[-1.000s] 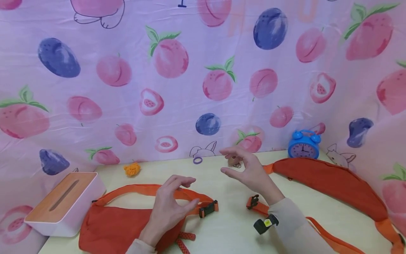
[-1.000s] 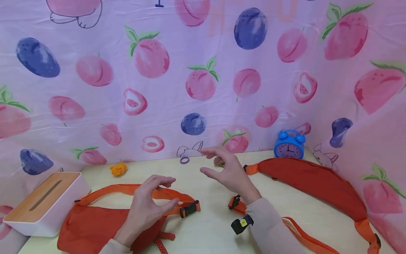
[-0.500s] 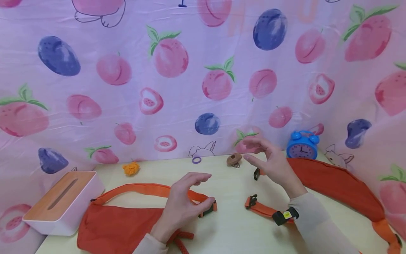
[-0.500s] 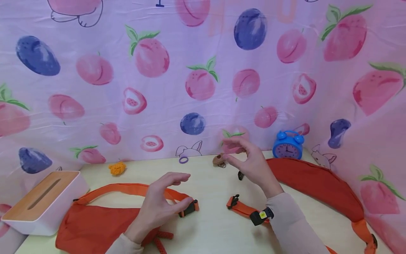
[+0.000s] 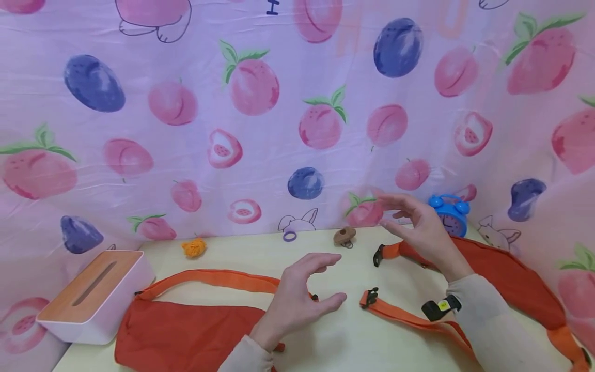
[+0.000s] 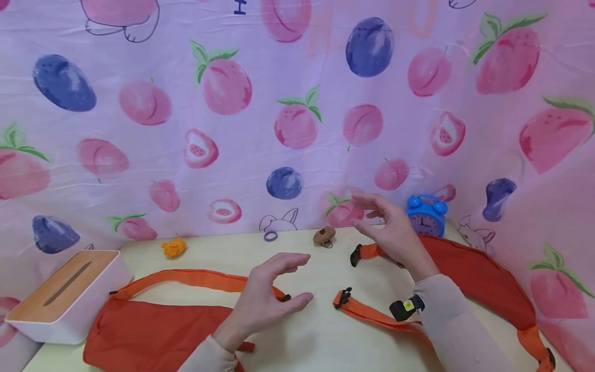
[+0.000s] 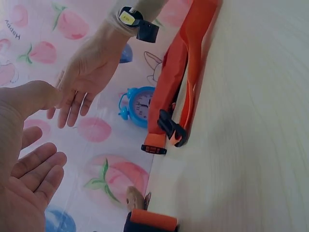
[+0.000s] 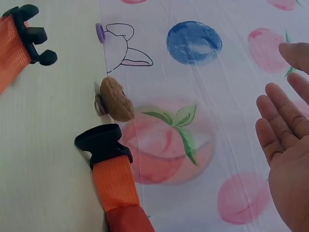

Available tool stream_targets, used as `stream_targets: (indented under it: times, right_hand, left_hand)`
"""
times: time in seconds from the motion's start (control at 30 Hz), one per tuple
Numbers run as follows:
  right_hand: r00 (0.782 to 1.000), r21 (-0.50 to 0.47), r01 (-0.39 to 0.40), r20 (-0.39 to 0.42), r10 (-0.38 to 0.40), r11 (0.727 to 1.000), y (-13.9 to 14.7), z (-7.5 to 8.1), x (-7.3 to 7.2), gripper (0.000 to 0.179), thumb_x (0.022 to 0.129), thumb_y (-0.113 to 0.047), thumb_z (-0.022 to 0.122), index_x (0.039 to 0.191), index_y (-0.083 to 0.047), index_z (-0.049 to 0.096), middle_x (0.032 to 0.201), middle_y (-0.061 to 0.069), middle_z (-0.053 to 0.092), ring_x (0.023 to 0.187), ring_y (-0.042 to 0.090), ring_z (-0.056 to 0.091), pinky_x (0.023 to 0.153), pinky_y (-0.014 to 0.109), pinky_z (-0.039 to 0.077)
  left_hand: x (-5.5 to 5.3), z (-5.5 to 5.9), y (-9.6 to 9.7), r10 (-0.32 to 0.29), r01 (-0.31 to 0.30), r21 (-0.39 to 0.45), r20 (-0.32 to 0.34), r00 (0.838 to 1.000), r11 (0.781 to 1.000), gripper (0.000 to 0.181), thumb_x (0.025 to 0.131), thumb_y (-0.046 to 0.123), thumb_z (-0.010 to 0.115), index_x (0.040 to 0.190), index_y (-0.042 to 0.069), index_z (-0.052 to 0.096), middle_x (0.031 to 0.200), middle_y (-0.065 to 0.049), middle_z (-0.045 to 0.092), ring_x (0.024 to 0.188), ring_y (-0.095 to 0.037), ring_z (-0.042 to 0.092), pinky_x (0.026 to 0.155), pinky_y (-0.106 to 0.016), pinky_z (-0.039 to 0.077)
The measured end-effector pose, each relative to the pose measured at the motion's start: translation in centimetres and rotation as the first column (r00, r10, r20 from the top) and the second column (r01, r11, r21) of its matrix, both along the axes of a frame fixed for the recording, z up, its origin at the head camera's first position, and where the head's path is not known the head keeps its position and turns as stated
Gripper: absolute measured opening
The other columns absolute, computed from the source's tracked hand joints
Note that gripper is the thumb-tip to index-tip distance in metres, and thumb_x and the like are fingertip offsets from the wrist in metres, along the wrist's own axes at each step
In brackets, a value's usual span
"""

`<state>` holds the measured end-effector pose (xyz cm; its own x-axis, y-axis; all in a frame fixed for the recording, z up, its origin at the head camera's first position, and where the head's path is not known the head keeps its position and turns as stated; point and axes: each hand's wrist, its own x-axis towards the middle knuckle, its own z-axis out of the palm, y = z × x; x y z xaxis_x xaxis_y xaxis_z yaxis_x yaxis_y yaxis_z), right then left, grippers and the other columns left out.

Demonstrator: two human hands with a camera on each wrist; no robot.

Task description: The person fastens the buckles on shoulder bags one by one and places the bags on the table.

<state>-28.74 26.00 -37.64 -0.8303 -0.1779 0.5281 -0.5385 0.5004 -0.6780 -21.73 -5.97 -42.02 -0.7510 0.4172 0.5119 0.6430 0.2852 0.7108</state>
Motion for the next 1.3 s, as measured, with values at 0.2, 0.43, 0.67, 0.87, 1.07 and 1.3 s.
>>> stream_targets:
  times: [0.2,0.43,0.67,0.87,1.07,1.3]
  right_hand:
    - [1.000,-0.005,0.014,-0.011,-0.014,1.000,0.5,-0.7,0.5,0.060,0.105,-0.021,0.080,0.161,-0.024,0.058,0.153,0.006,0.068,0.136,0.025,0.064,0.100,0.015,0.052]
    - [1.000,-0.048,-0.012,0.004,0.013,0.999,0.2,-2.2,2.5,0.069,0.103,-0.013,0.081,0.165,-0.019,0.052,0.154,0.013,0.066,0.135,0.022,0.064,0.101,0.011,0.051]
    - [0.998,-0.083,-0.031,0.044,0.034,0.996,0.1,-3.3,4.6,0.072,0.103,-0.010,0.081,0.167,-0.017,0.049,0.156,0.011,0.064,0.136,0.012,0.063,0.103,0.012,0.052]
    - [0.994,-0.065,-0.003,0.106,0.010,0.998,-0.3,-4.0,6.4,0.072,0.103,-0.018,0.082,0.167,-0.023,0.048,0.155,0.007,0.065,0.131,0.007,0.064,0.103,0.011,0.052]
    - [0.984,-0.071,-0.009,0.174,0.022,0.997,-0.8,-5.0,7.9,0.074,0.101,-0.024,0.085,0.166,-0.024,0.049,0.151,0.007,0.067,0.132,0.010,0.064,0.102,0.013,0.053]
    - [0.950,-0.107,-0.025,0.308,0.057,0.994,-1.0,-6.8,9.0,0.077,0.100,-0.028,0.087,0.165,-0.021,0.048,0.158,0.005,0.062,0.142,0.027,0.062,0.108,0.020,0.054]
  left_hand:
    - [-1.4,0.4,1.5,0.006,-0.009,0.053,0.050,0.999,0.999,0.064,0.091,0.022,0.093,0.150,0.027,0.069,0.144,0.013,0.070,0.132,-0.013,0.068,0.115,-0.039,0.056]
    - [-4.0,-0.2,2.8,-0.017,0.010,0.102,0.067,0.998,0.995,0.068,0.092,0.021,0.092,0.154,0.030,0.066,0.149,0.019,0.066,0.139,-0.015,0.064,0.117,-0.040,0.054]
    - [-6.2,-0.3,4.0,0.008,-0.017,0.076,0.116,0.993,0.997,0.064,0.095,0.025,0.090,0.153,0.032,0.065,0.150,0.016,0.067,0.140,-0.019,0.064,0.118,-0.047,0.053]
    - [-8.4,0.2,5.0,0.039,-0.046,0.043,0.153,0.988,0.998,0.066,0.095,0.028,0.091,0.156,0.031,0.064,0.151,0.005,0.067,0.136,-0.015,0.065,0.117,-0.050,0.054]
    - [-10.5,-0.1,6.4,-0.044,0.029,0.069,0.219,0.975,0.997,0.071,0.094,0.022,0.092,0.158,0.031,0.062,0.156,0.002,0.066,0.141,-0.022,0.066,0.121,-0.049,0.052]
    - [-11.5,-1.2,8.5,-0.077,0.079,0.003,0.265,0.961,0.997,0.074,0.093,0.021,0.093,0.160,0.024,0.060,0.154,-0.001,0.067,0.142,-0.025,0.066,0.116,-0.035,0.055]
